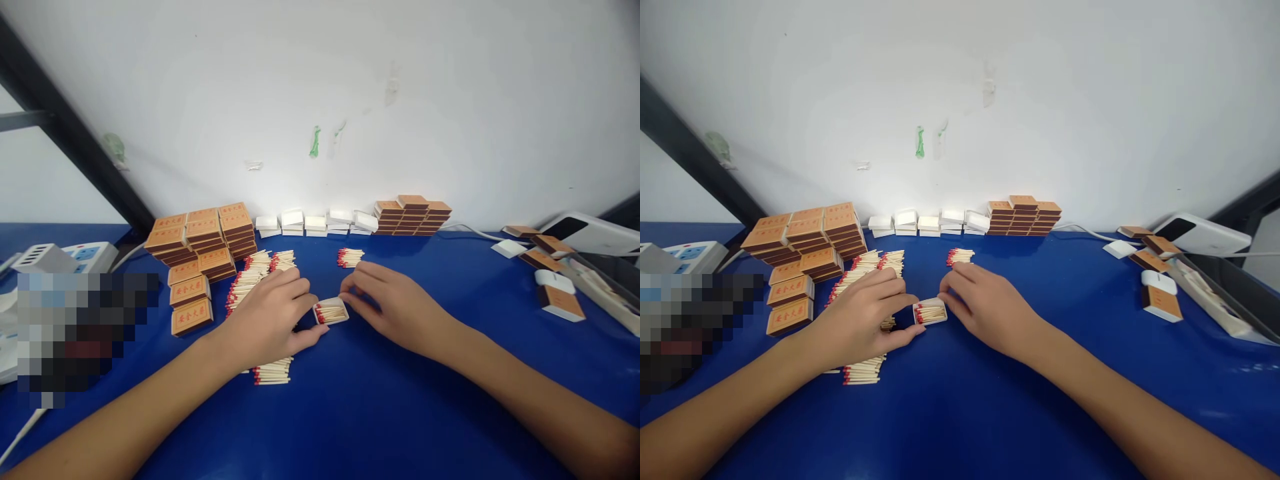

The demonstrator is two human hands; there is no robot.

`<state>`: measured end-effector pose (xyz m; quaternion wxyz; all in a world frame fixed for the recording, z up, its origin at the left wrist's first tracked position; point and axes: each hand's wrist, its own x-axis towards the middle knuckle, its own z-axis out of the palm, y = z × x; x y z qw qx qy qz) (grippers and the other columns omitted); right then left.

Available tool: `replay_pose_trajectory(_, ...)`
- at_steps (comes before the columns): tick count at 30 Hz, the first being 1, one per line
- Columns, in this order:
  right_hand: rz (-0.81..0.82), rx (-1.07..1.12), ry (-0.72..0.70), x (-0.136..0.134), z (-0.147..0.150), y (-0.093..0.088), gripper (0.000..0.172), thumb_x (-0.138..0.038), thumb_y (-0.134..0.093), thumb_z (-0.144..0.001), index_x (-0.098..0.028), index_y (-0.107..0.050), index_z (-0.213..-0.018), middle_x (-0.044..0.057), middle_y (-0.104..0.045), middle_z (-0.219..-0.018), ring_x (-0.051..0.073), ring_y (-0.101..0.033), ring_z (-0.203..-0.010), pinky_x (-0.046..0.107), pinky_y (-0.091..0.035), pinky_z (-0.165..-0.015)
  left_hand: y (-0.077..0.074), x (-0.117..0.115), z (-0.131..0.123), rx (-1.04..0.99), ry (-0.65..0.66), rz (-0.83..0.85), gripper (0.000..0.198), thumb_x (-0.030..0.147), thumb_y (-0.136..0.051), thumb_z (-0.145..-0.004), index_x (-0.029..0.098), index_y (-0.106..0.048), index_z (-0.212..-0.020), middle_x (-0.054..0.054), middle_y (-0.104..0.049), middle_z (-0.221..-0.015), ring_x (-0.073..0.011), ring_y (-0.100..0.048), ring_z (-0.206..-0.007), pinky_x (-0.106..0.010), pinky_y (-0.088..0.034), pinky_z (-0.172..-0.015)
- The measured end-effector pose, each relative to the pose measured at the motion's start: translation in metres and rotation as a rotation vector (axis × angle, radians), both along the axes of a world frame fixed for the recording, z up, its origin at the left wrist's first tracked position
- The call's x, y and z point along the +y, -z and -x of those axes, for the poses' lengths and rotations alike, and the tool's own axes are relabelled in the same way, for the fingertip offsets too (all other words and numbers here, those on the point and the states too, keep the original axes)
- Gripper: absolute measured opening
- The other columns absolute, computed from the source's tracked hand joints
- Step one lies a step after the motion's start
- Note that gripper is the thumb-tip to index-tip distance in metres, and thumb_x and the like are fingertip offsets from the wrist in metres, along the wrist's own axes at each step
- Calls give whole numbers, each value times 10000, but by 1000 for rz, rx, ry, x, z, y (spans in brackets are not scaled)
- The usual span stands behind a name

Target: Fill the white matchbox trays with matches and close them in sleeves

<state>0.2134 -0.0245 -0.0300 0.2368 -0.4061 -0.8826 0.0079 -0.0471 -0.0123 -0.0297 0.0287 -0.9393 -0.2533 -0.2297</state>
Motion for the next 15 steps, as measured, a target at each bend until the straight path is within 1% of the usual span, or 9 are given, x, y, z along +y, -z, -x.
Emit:
replay_pose_trajectory(3, -115, -3, 133, 15, -12, 6, 122, -227, -559, -1065, -195, -675, -1043, 95, -696, -980, 249, -630, -896, 399, -521, -806, 0, -1, 2, 4, 1, -1, 293, 417, -704, -997, 132, -774, -990, -61, -633, -824, -240, -584, -862, -400, -506, -769)
replay_pose_trajectory(5, -146, -50, 173, 25, -22, 11, 142, -234, -562, -1055, -191, -697, -1066, 116, -693, -995, 276, -602, -908, 440, -511, -826, -1, -2, 3, 10, -1, 2, 295, 420, -703, -998, 134, -774, -984, -60, -635, -823, -240, -585, -859, -398, -500, -763)
replay_pose_trajectory(7, -131, -59, 162, 32, -28, 16, 153, -236, -560, -1051, -196, -707, -1047, 115, -681, -984, 274, -581, -894, 441, -502, -816, -1, -3, 4, 13, -2, 2, 298, 425, -700, -1001, 137, -773, -983, -61, -640, -827, -238, -585, -858, -397, -496, -761)
replay_pose_trajectory(10, -104, -48, 146, 36, -30, 21, 151, -236, -563, -1050, -196, -702, -1006, 106, -663, -966, 264, -563, -883, 427, -490, -802, -2, -4, 6, 13, -5, 7, 285, 419, -704, -999, 143, -775, -992, -61, -642, -825, -238, -586, -858, -394, -491, -758)
replay_pose_trajectory(15, -106, -25, 141, 35, -25, 22, 162, -237, -550, -1062, -194, -706, -1069, 99, -656, -975, 262, -563, -902, 421, -486, -820, -2, -5, 8, 1, -4, 15, 281, 412, -717, -989, 139, -782, -999, -60, -644, -823, -243, -581, -863, -393, -485, -766)
